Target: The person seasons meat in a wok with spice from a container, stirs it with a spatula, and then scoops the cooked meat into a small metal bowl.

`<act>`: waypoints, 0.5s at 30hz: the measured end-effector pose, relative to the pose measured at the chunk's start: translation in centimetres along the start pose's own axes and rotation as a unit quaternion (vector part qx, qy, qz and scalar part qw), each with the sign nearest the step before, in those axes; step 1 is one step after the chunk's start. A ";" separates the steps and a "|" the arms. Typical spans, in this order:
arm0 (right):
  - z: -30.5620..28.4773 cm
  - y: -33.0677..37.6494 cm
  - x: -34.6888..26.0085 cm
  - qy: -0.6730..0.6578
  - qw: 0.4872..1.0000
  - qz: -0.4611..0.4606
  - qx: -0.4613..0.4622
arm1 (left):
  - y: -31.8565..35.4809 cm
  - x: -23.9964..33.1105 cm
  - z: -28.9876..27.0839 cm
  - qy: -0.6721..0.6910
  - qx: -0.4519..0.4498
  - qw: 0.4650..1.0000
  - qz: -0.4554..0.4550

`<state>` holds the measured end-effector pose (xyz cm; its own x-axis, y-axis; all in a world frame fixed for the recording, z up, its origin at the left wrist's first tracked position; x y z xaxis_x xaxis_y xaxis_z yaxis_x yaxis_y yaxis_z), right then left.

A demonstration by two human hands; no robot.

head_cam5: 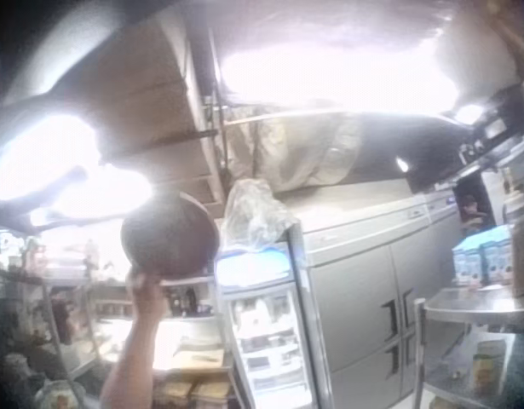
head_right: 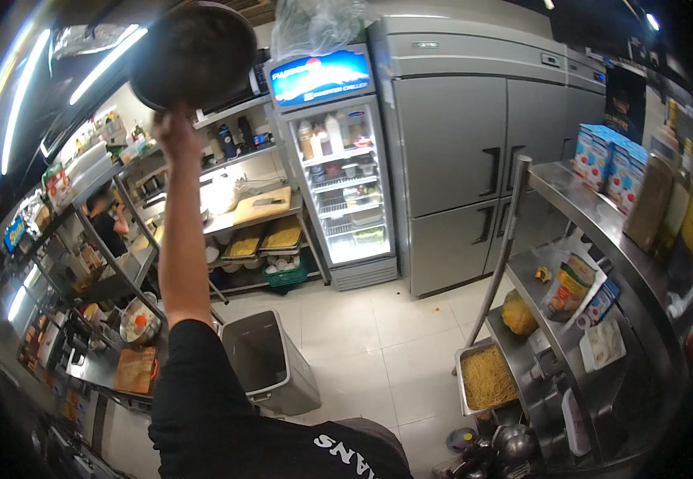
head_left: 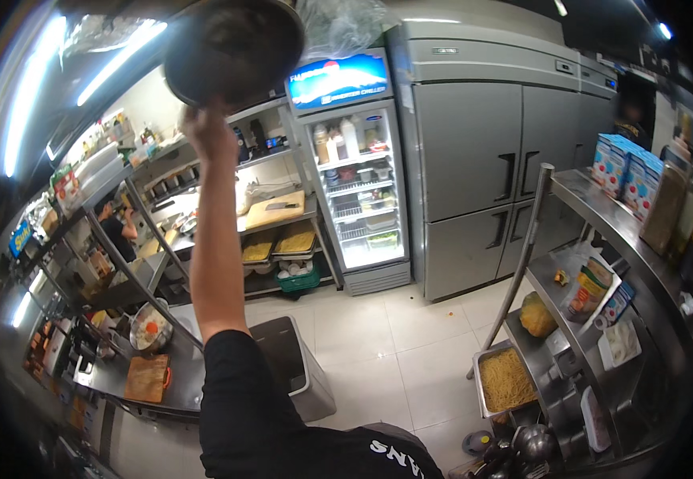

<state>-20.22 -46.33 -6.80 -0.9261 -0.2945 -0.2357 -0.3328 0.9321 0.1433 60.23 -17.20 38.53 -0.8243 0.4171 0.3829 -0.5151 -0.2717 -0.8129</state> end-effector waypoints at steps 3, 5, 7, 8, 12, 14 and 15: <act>0.8 -2.7 -4.6 -0.015 0.999 -0.037 0.008 | -6.5 4.1 -3.8 0.045 0.117 0.990 0.068; 1.4 -4.1 -7.7 -0.028 0.998 -0.059 0.011 | -10.2 5.9 -7.0 -0.011 0.139 0.986 0.096; 2.1 -5.3 -11.1 -0.036 0.996 -0.081 0.013 | -14.5 5.8 -10.3 0.015 0.146 0.982 0.117; 2.6 -5.9 -12.7 -0.038 0.995 -0.092 0.012 | -16.3 6.0 -11.8 -0.024 0.161 0.979 0.127; 4.0 -7.5 -19.1 -0.048 0.991 -0.123 0.011 | -21.5 5.9 -15.8 -0.049 0.133 0.973 0.179; 4.7 -8.2 -21.9 -0.053 0.990 -0.134 0.011 | -22.2 6.7 -16.9 -0.084 0.131 0.975 0.159; 5.2 -8.5 -23.3 -0.055 0.988 -0.142 0.007 | -23.4 7.1 -18.1 -0.073 0.119 0.979 0.146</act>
<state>5.08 -46.26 -7.53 -0.7702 -0.5215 -0.3671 -0.5739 0.8178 0.0425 70.64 7.81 52.31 -0.9604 0.1675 0.2228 -0.2787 -0.5619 -0.7789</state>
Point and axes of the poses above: each hand's wrist, its own y-axis away from the middle knuckle, its own z-axis out of the palm, x = y × z, the point moved 2 cm from there along -y, towards the middle knuckle, and after that the axes turned 13 degrees about -z, right-handed, at the moved point
